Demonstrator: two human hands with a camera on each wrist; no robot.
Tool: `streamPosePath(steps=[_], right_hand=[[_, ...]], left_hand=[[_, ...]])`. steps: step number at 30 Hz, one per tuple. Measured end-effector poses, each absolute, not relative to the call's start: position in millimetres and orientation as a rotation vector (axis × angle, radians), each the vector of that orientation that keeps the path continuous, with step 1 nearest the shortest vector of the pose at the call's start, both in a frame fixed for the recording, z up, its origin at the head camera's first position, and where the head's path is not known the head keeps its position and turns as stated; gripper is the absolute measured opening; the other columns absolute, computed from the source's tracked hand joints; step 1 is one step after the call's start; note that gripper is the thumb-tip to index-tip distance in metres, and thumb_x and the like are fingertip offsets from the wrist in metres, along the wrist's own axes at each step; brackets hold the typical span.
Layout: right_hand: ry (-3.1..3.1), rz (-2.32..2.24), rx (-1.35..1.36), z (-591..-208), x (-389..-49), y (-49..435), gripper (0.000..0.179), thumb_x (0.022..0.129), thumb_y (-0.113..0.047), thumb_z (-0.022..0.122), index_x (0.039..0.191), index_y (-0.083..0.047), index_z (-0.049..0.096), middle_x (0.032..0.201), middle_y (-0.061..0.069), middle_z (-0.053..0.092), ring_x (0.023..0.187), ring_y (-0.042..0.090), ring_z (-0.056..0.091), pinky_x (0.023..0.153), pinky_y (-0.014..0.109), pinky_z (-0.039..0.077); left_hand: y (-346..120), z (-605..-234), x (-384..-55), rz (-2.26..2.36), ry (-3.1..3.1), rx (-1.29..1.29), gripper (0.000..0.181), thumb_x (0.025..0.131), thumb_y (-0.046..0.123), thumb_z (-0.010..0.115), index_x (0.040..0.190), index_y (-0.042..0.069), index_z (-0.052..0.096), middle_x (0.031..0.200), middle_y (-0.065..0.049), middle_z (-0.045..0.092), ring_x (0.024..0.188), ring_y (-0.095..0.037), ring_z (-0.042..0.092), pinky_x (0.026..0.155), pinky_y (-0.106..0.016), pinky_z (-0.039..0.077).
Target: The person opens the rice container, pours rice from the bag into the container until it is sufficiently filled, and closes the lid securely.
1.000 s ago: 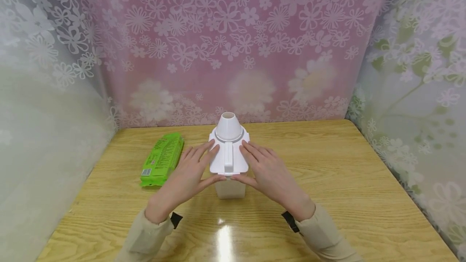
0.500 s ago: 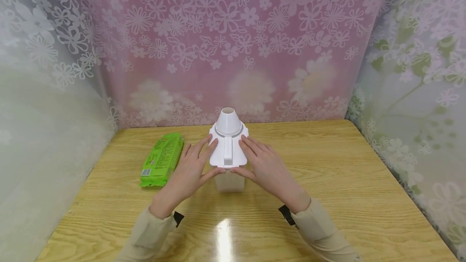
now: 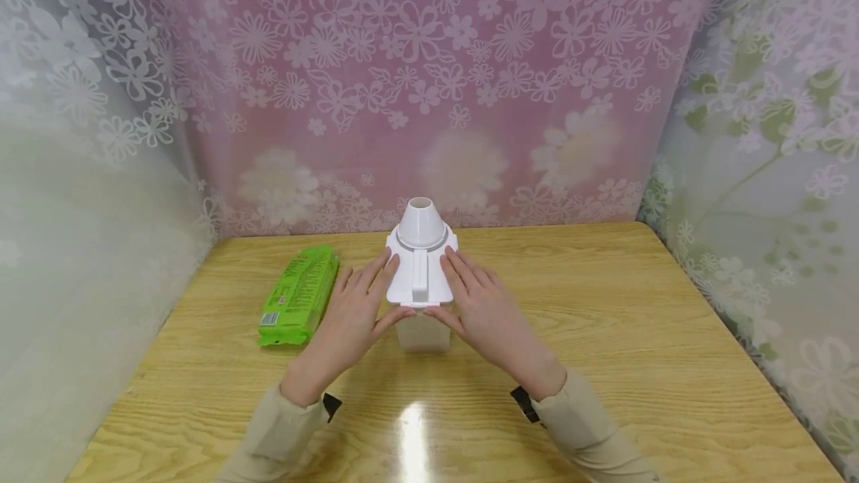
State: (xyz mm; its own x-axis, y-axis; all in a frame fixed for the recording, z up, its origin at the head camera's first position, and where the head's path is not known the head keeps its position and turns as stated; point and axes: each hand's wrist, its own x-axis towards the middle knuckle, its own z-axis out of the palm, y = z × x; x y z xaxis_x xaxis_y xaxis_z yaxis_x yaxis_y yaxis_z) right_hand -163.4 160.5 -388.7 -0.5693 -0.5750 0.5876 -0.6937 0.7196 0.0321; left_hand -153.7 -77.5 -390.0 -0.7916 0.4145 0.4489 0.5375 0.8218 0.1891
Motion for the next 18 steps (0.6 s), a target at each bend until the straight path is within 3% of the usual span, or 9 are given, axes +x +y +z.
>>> streamPosePath(steps=[9, 18], right_hand=[[-2.322, 0.280, 0.971, -385.9, -167.6, 158.6, 0.084, 0.104, -0.061, 0.032, 0.144, 0.011, 0.047, 0.147, 0.028, 0.050, 0.133, 0.041, 0.052, 0.096, 0.057, 0.051], [-2.382, 0.289, 0.947, -384.5, -171.4, 158.1, 0.089, 0.103, -0.064, 0.025, 0.145, 0.012, 0.046, 0.148, 0.028, 0.048, 0.135, 0.043, 0.050, 0.100, 0.059, 0.049]], left_hand=[[-77.8, -390.4, -156.7, -0.487, -2.623, -0.697, 0.080, 0.097, 0.050, 0.060, 0.158, 0.004, 0.033, 0.163, -0.015, 0.032, 0.139, -0.038, 0.046, 0.114, -0.064, 0.031], [-77.6, -391.5, -162.6, -0.497, -2.628, -0.699, 0.080, 0.098, 0.051, 0.059, 0.158, 0.006, 0.033, 0.162, -0.015, 0.033, 0.138, -0.039, 0.046, 0.114, -0.064, 0.032]])
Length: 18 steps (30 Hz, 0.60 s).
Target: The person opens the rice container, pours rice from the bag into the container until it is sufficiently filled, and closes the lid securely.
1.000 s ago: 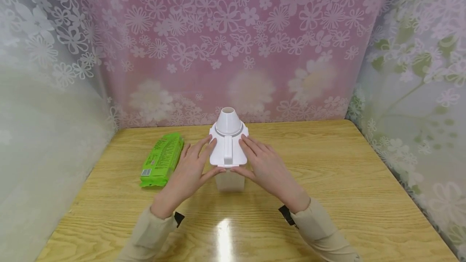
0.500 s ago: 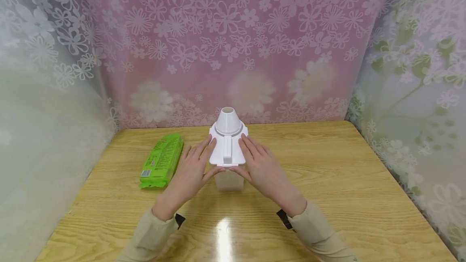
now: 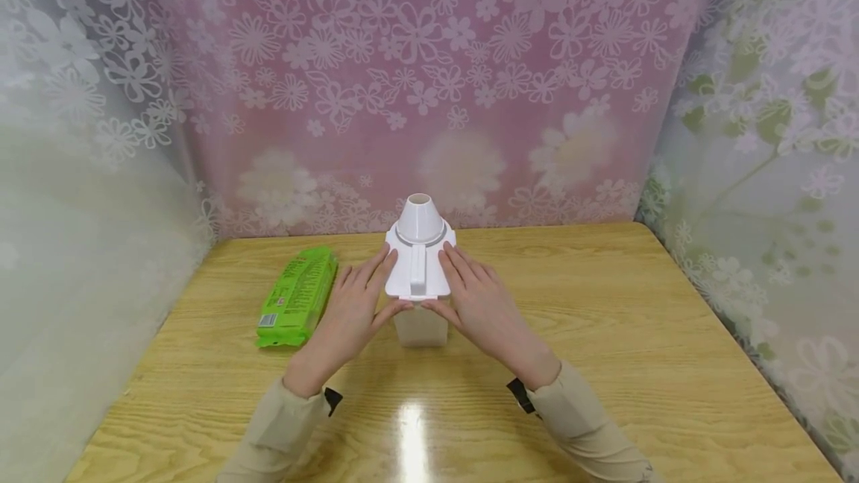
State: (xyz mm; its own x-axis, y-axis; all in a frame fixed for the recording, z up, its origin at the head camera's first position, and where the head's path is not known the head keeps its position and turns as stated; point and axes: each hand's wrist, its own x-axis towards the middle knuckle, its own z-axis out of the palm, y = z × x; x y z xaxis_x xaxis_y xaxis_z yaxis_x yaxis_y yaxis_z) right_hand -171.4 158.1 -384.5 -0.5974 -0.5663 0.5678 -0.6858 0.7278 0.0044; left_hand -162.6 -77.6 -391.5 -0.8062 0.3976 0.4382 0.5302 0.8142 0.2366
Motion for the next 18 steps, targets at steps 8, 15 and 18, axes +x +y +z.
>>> streamPosePath(steps=[8, 15, 18], right_hand=[[-2.402, 0.312, 0.939, -384, -178, 157, 0.089, 0.102, -0.063, 0.028, 0.145, 0.013, 0.045, 0.148, 0.030, 0.047, 0.130, 0.045, 0.053, 0.096, 0.060, 0.050], [-2.444, 0.321, 0.928, -385, -185, 158, 0.088, 0.102, -0.063, 0.032, 0.147, 0.011, 0.043, 0.151, 0.028, 0.045, 0.129, 0.046, 0.054, 0.096, 0.061, 0.050], [-2.431, 0.324, 0.930, -385, -188, 157, 0.086, 0.102, -0.062, 0.036, 0.146, 0.011, 0.044, 0.150, 0.029, 0.045, 0.128, 0.046, 0.055, 0.095, 0.061, 0.051]], left_hand=[[-77, -390, -170, -0.523, -2.648, -0.695, 0.081, 0.098, 0.051, 0.060, 0.158, 0.006, 0.032, 0.162, -0.017, 0.034, 0.136, -0.041, 0.047, 0.115, -0.063, 0.030], [-77, -390, -175, -0.537, -2.657, -0.701, 0.080, 0.099, 0.050, 0.058, 0.159, 0.005, 0.030, 0.163, -0.017, 0.031, 0.139, -0.041, 0.044, 0.114, -0.065, 0.031], [-77, -389, -178, -0.535, -2.645, -0.709, 0.080, 0.099, 0.049, 0.058, 0.159, 0.004, 0.030, 0.163, -0.017, 0.030, 0.140, -0.040, 0.043, 0.113, -0.065, 0.032]])
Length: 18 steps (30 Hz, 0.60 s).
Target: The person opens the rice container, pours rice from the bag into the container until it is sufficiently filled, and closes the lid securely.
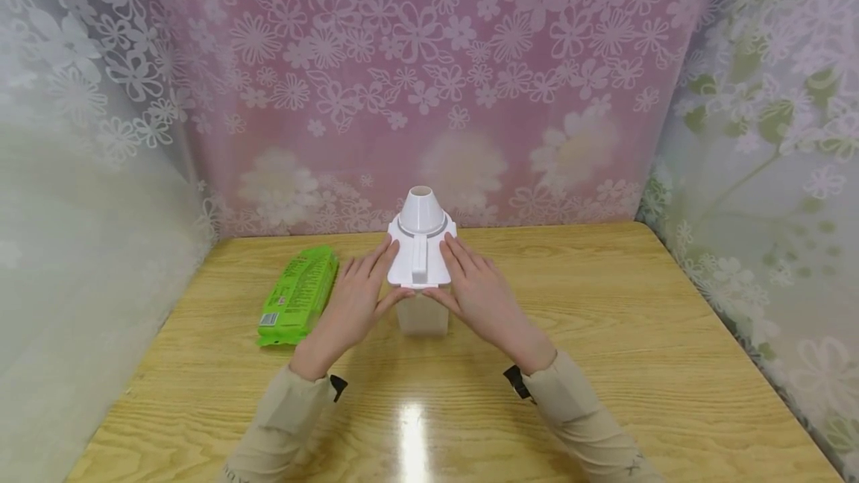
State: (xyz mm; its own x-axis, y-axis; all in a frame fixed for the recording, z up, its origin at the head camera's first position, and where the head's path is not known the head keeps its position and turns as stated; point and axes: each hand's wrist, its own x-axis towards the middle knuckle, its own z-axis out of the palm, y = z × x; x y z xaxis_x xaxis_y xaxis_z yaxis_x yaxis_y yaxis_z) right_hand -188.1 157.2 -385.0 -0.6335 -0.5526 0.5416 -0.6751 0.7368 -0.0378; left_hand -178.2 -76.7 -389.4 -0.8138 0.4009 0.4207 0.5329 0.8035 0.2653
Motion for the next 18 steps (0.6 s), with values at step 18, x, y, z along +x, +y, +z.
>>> streamPosePath(steps=[18], right_hand=[[-2.488, 0.379, 0.918, -385, -203, 158, 0.079, 0.103, -0.052, 0.052, 0.149, 0.011, 0.040, 0.154, 0.028, 0.040, 0.136, 0.045, 0.047, 0.104, 0.062, 0.044]], left_hand=[[-74, -394, -195, -0.565, -2.630, -0.687, 0.080, 0.099, 0.050, 0.058, 0.159, 0.005, 0.029, 0.164, -0.016, 0.029, 0.141, -0.040, 0.042, 0.114, -0.067, 0.029]])
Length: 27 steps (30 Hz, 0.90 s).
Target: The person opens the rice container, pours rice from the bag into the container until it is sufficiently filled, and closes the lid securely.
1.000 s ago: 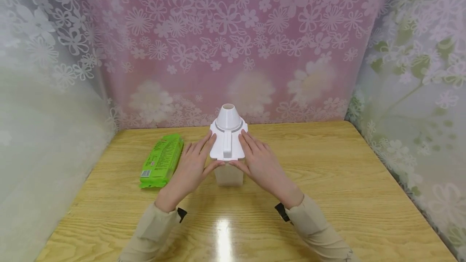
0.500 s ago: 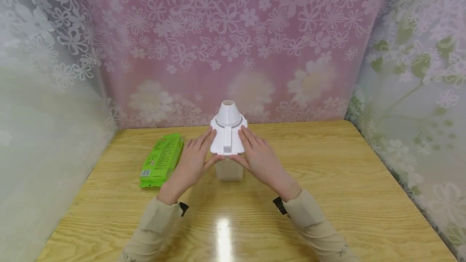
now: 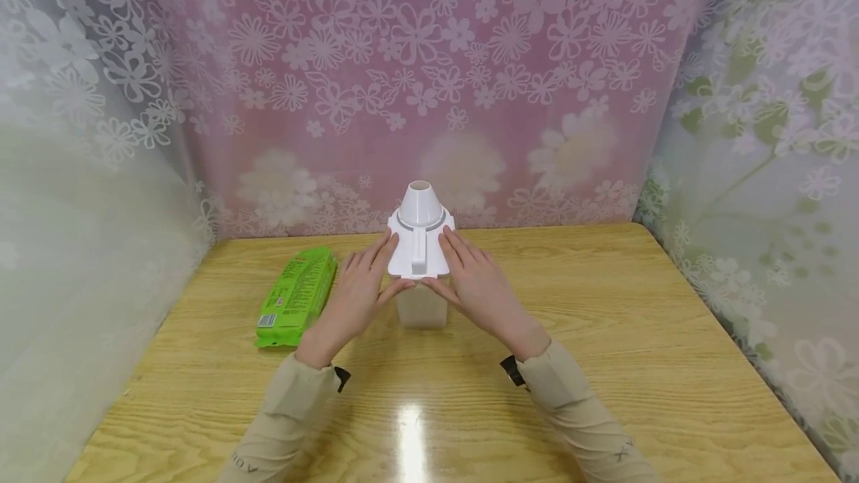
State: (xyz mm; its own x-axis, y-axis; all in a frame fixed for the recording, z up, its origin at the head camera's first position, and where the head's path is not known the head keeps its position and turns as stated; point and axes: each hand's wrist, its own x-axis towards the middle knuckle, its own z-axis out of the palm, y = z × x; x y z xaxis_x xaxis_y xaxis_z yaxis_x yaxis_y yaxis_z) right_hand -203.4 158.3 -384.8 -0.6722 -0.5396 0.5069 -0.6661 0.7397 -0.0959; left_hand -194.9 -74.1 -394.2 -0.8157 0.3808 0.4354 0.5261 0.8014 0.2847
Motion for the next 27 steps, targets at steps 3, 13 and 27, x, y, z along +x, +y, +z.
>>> streamPosePath(steps=[3, 13, 27], right_hand=[[-2.503, 0.379, 0.908, -385, -206, 158, 0.076, 0.101, -0.045, 0.060, 0.150, 0.011, 0.039, 0.154, 0.028, 0.040, 0.135, 0.046, 0.048, 0.104, 0.062, 0.044], [-2.566, 0.403, 0.885, -383, -215, 157, 0.076, 0.101, -0.042, 0.061, 0.152, 0.008, 0.036, 0.158, 0.027, 0.035, 0.137, 0.048, 0.045, 0.106, 0.063, 0.042], [-2.571, 0.430, 0.869, -385, -229, 155, 0.077, 0.100, -0.040, 0.063, 0.152, 0.009, 0.035, 0.158, 0.028, 0.034, 0.142, 0.046, 0.039, 0.111, 0.061, 0.038]], left_hand=[[-74, -394, -197, -0.569, -2.631, -0.686, 0.080, 0.099, 0.050, 0.057, 0.159, 0.005, 0.029, 0.164, -0.016, 0.029, 0.141, -0.040, 0.042, 0.113, -0.067, 0.029], [-74, -394, -208, -0.589, -2.642, -0.673, 0.079, 0.100, 0.048, 0.058, 0.159, 0.005, 0.029, 0.164, -0.017, 0.029, 0.142, -0.041, 0.041, 0.115, -0.066, 0.028], [-73, -394, -221, -0.614, -2.620, -0.678, 0.078, 0.098, 0.045, 0.061, 0.157, 0.003, 0.033, 0.162, -0.020, 0.032, 0.142, -0.040, 0.040, 0.113, -0.068, 0.028]])
